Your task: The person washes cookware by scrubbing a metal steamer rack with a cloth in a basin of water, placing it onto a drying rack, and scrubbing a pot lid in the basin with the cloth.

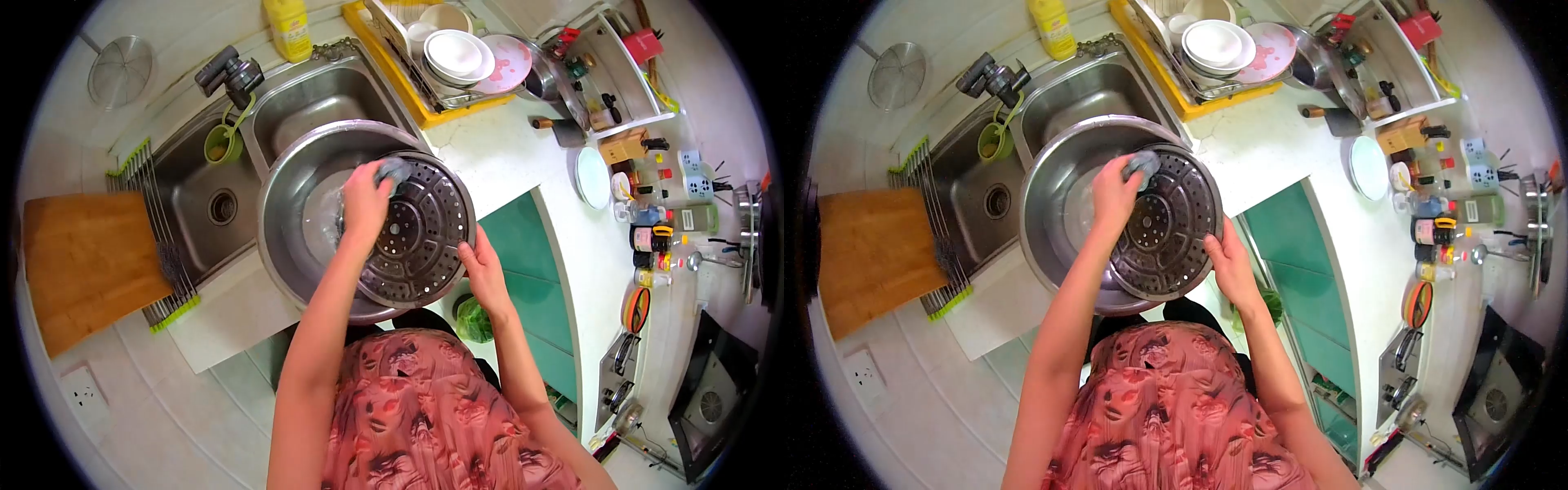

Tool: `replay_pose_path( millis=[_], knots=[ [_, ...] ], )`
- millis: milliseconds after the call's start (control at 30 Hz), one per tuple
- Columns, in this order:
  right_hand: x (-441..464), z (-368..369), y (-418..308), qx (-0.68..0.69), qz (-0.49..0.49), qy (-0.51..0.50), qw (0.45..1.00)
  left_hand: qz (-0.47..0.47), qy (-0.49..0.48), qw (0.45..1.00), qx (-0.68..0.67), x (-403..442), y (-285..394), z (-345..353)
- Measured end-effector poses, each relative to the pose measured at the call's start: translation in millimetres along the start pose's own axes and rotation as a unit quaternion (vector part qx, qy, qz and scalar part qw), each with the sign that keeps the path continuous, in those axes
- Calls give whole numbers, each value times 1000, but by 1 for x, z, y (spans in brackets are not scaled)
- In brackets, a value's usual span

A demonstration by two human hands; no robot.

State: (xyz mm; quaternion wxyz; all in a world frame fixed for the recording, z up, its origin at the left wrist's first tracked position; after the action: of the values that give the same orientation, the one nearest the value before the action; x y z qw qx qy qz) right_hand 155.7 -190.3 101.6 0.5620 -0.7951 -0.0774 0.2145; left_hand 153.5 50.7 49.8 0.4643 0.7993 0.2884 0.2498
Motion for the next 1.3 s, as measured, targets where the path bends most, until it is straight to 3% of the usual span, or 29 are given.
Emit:
replay_pose_path(
  millis=[67,300,400,433,567,667,767,900,967,1033,1167,1200,1300],
  knots=[
    [2,5,0,5,2,-16,1000,58,39,997,-29,10,19,18],
    [9,3,-6,-108,3,2,994,107,-78,984,-117,-29,95,28],
    [12,7,-9,-80,-54,35,995,147,-97,978,-109,-55,107,24],
    [14,3,2,-146,-23,22,989,153,-78,980,-103,-50,103,22],
    [9,10,12,-15,-74,32,997,138,-17,988,-66,-7,78,18],
    [3,17,1,0,-22,10,1000,128,26,991,-22,18,47,6],
    [-3,17,1,23,-37,3,999,118,70,990,16,35,10,-8],
    [-19,18,1,52,-25,27,998,35,31,996,72,31,-38,-29],
    [-25,20,-4,76,-34,-25,996,5,17,997,74,18,-42,-42],
    [-27,21,-18,44,-23,-84,995,28,-18,998,51,-2,-36,-42],
    [14,3,-5,127,13,-66,990,28,-76,997,9,-44,-28,-28],
    [21,6,-18,184,25,-18,982,22,-91,996,7,-49,-25,-28],
    [46,7,-9,223,117,-18,968,33,-136,990,11,-62,-20,-35]
  ],
)
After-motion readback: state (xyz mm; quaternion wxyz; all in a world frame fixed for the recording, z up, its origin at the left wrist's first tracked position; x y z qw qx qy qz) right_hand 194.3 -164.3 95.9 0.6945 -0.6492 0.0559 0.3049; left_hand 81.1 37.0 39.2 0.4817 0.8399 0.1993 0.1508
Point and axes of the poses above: each hand's wrist, its own x-axis towards the middle knuckle, its own z-axis out of the palm, y = z × x, the point moved 5 cm from there along x, towards the middle knuckle, and after that the axes turned 7 degrees about y, right-handed, at the moved point
